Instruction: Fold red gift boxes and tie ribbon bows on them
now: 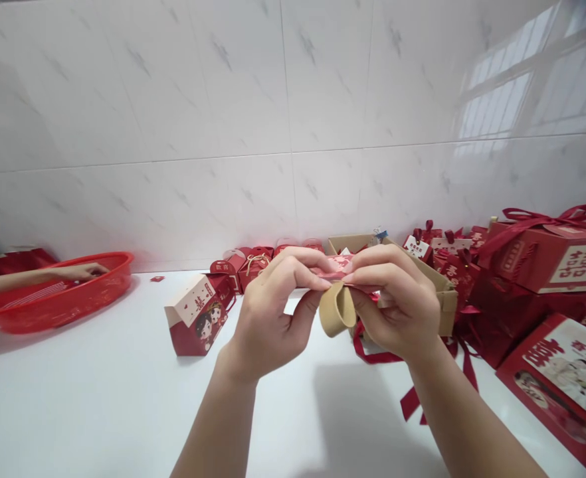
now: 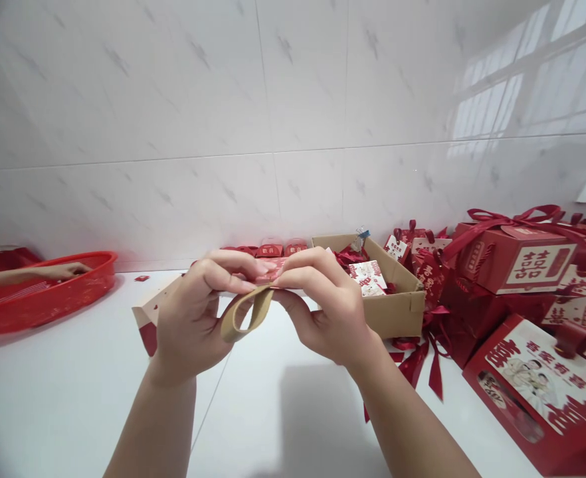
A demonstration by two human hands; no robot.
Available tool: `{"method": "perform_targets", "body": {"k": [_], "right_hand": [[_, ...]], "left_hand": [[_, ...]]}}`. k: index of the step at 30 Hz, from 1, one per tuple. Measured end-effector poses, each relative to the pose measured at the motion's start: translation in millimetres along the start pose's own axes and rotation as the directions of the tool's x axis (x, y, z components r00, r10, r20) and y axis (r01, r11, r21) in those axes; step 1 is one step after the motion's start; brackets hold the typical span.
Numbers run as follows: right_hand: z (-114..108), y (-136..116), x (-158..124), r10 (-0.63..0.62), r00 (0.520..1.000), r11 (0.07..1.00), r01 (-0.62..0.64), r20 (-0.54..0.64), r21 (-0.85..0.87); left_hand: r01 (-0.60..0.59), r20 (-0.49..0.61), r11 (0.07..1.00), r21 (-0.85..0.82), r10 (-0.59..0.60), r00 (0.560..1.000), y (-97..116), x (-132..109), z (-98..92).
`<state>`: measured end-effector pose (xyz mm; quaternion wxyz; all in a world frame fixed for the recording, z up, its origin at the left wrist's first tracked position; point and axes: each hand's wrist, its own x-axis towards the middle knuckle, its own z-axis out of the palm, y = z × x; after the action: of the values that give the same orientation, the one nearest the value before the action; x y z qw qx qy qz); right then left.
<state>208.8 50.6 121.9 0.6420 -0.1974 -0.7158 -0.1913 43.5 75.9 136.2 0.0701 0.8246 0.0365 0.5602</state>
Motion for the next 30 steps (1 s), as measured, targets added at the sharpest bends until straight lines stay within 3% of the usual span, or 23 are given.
{"method": "perform_targets", "body": {"k": [6, 14, 23, 26, 30], "right_hand": [[3, 2, 0, 0.052, 0.998, 0.996, -0.054, 0.028, 0.070], [13, 4, -4, 0.156, 0.987, 0.983, -0.158, 0.032, 0.098], [25, 7, -9, 0.315, 0.949, 0.938, -0.311, -0.001, 0.152], [26, 8, -10, 0.367, 0.929, 0.907, -0.370, 0.053, 0.200], [24, 11, -10, 0.392, 0.890, 0.871, -0.441, 0.232, 0.218]], "left_hand": [[0.062, 0.044, 0.997, -0.042, -0.061, 0.997, 1, 0, -1.6], [0.237, 0.062, 0.967, 0.097, -0.244, 0.968, 6, 5, -7.2], [0.440, -0.094, 0.893, 0.096, -0.432, 0.897, 1, -1, 0.8], [0.459, -0.102, 0.883, 0.096, -0.450, 0.887, 3, 1, 0.0], [0.544, -0.056, 0.829, 0.128, -0.542, 0.839, 8, 4, -10.6]]}}
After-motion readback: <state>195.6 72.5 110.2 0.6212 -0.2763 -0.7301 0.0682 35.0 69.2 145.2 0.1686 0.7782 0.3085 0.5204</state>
